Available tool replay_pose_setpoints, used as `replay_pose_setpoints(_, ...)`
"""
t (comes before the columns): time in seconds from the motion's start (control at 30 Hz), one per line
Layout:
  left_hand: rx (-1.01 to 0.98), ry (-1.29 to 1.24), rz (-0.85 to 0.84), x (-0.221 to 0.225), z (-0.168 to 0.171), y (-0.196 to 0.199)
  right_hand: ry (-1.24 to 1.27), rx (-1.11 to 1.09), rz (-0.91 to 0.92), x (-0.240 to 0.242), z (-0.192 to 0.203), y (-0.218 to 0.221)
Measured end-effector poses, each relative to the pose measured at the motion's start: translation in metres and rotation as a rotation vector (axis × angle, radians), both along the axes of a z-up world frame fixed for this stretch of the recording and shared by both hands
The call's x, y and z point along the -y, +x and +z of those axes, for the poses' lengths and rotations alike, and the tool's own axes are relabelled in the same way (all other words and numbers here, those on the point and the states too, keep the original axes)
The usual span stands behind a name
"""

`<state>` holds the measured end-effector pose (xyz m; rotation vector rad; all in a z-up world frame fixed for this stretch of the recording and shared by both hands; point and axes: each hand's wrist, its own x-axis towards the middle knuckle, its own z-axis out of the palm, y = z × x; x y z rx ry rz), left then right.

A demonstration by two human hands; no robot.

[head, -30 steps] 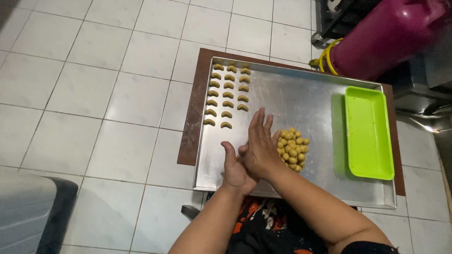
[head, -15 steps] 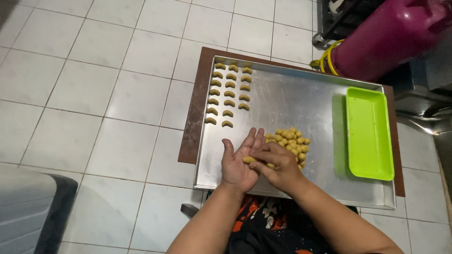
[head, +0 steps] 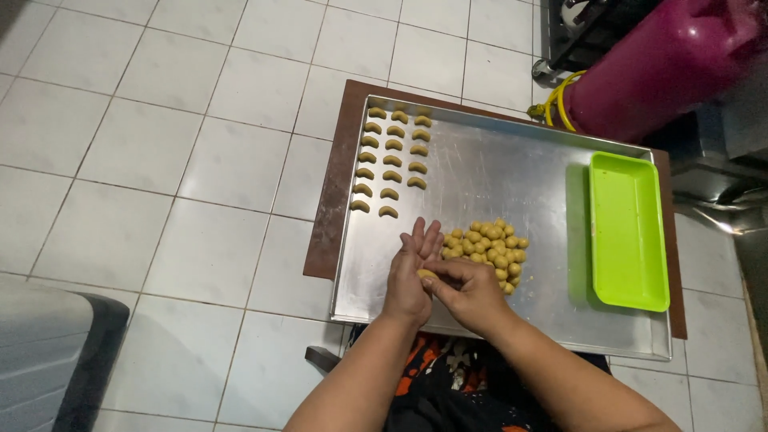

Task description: Shaping small balls of dough into crescent shapes and arranging them on a metal baking tray.

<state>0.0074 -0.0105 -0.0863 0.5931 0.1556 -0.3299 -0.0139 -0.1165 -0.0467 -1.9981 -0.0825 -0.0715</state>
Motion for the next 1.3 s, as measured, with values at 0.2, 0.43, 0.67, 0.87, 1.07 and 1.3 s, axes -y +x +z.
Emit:
replay_pose_setpoints(0.2, -0.081, -0.009, 0.001, 0.002, 0.002, 0.0, -0.037, 0.044, 0.0, -0.002, 0.001, 0.002)
replay_pose_setpoints(0.43, -0.194, 0.013, 0.082, -0.004, -0.005, 0.006, -0.099, 0.041, 0.033, -0.002, -0.001, 0.008)
replay_pose_setpoints(0.67, -0.451, 0.076, 0.205, -0.01, -0.012, 0.011, -0.134, -0.042, -0.158, 0.017, -0.027, 0.062)
replay_pose_setpoints(0.87, -0.544, 0.079, 0.252, -0.01, -0.012, 0.011, -0.315, -0.198, -0.246, 0.021, -0.066, 0.135)
replay_pose_setpoints(1.07, -0.552, 0.047, 0.297, -0.011, -0.005, 0.012, -0.492, -0.356, -0.263, 0.021, -0.105, 0.166)
replay_pose_setpoints(1.3, -0.569, 0.019, 0.274, -0.011, -0.005, 0.011, -0.555, -0.382, -0.282, 0.018, -0.122, 0.176)
